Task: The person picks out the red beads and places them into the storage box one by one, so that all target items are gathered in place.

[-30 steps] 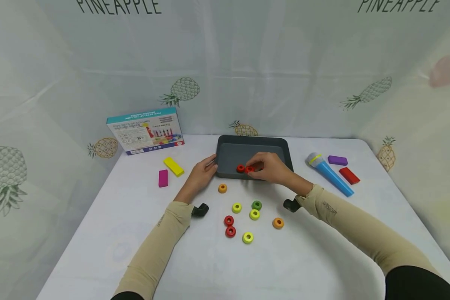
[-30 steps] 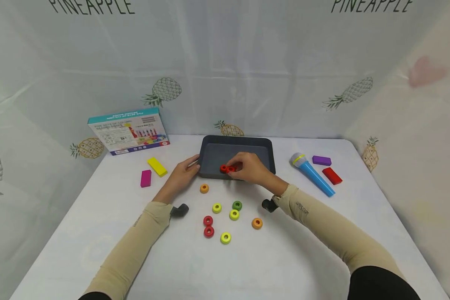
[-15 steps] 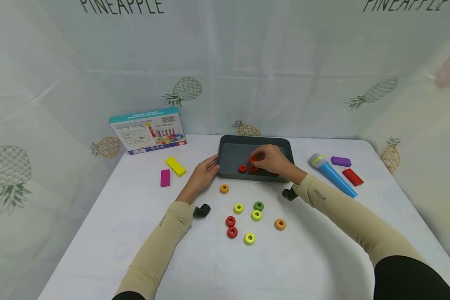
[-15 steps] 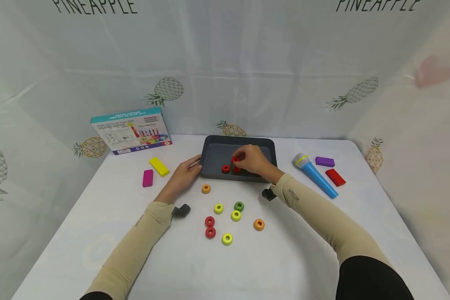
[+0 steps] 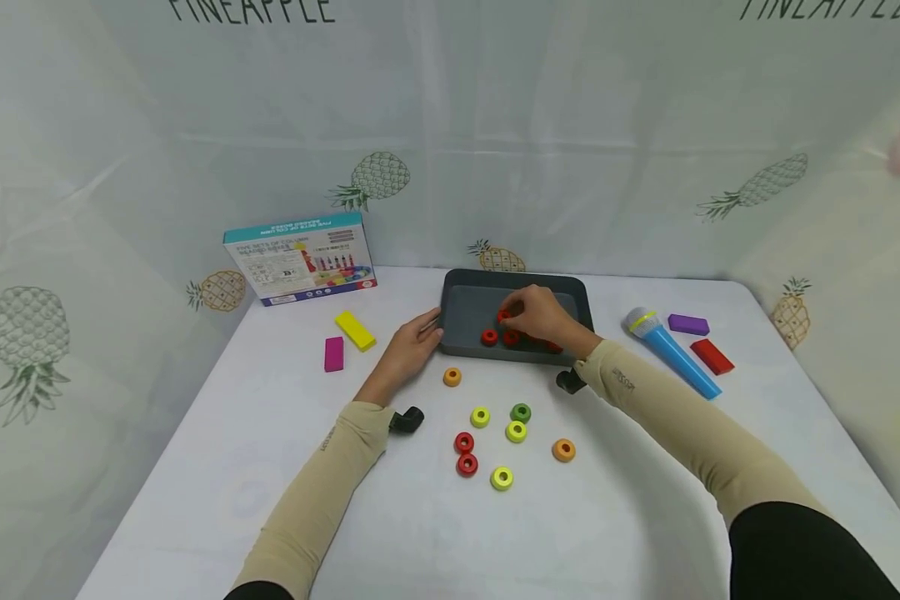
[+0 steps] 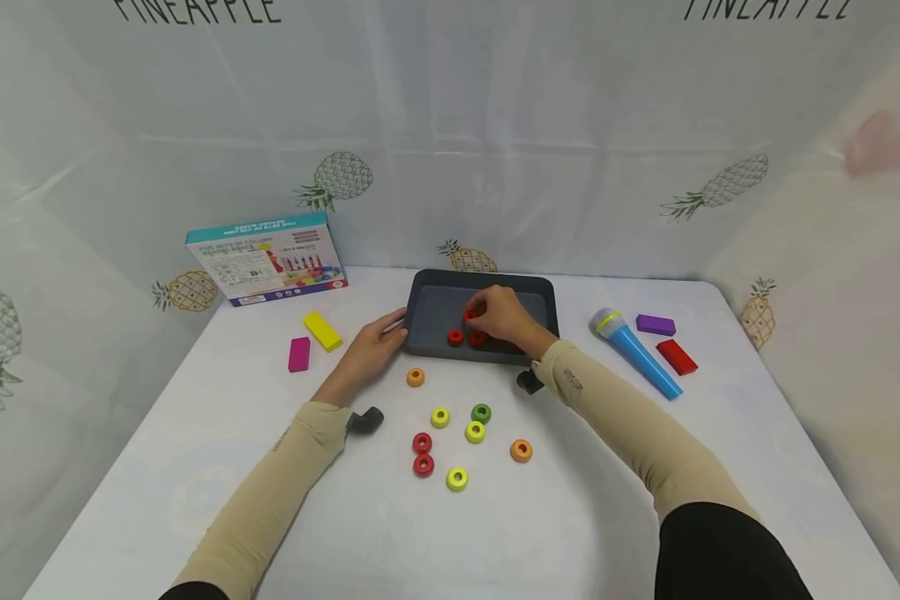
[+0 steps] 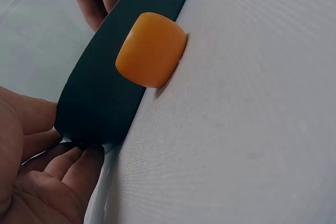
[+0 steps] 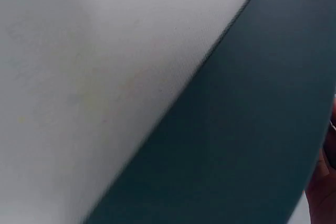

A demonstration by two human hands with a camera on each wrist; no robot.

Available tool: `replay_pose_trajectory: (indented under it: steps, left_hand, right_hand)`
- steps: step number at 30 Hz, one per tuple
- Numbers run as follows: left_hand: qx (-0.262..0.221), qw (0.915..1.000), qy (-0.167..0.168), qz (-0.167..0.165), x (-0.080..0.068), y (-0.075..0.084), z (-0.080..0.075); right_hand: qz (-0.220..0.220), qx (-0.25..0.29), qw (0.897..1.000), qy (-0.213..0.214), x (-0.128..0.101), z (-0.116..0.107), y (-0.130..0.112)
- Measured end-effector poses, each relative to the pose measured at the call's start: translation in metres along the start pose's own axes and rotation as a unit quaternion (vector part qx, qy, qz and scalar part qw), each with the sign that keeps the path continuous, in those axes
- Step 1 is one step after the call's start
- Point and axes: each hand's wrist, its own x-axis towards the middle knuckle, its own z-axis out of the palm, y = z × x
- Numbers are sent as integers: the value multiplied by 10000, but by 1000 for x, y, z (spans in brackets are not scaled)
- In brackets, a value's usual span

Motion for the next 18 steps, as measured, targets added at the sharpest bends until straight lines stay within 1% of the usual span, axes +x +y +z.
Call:
replay_pose_trajectory:
  steps: [5, 12, 18]
  left_hand:
    - [1, 10000, 12, -15, -1, 0, 0]
    - [-30, 9999, -25, 120, -2, 0, -1]
    - [-38, 10000, -40, 73, -2, 0, -2]
  right_hand:
    - [-1, -134, 9999, -58, 0, 5, 1]
    - [-19, -120, 9999, 10, -3, 8, 3]
    - [51, -124, 9999, -12, 1, 11, 2]
